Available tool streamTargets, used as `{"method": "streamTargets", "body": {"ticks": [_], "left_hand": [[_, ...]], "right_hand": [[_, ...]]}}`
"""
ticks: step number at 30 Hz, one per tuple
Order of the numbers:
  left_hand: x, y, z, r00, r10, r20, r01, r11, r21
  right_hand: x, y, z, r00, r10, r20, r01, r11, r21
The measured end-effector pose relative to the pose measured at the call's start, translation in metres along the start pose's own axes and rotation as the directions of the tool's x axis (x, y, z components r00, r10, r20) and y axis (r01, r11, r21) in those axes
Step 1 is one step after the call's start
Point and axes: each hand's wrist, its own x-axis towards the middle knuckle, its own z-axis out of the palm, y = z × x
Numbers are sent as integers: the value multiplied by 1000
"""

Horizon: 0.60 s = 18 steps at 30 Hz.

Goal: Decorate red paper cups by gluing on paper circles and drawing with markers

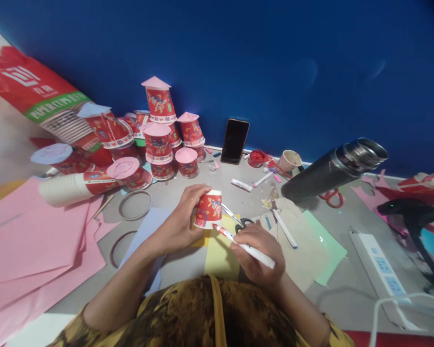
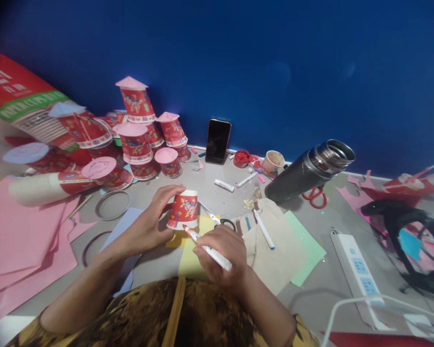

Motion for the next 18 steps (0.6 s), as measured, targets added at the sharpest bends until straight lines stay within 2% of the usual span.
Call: {"method": "streamTargets", "body": {"ticks": [11,18], "left_hand": [[1,5,2,1000,-8,5,8,1000,-17],[1,5,2,999,39,9,-39,999,18]], "right_hand": [[3,-3,-3,998,-35,55,38,998,-55],[2,-2,-2,998,-42,46,45,996,-72]]}}
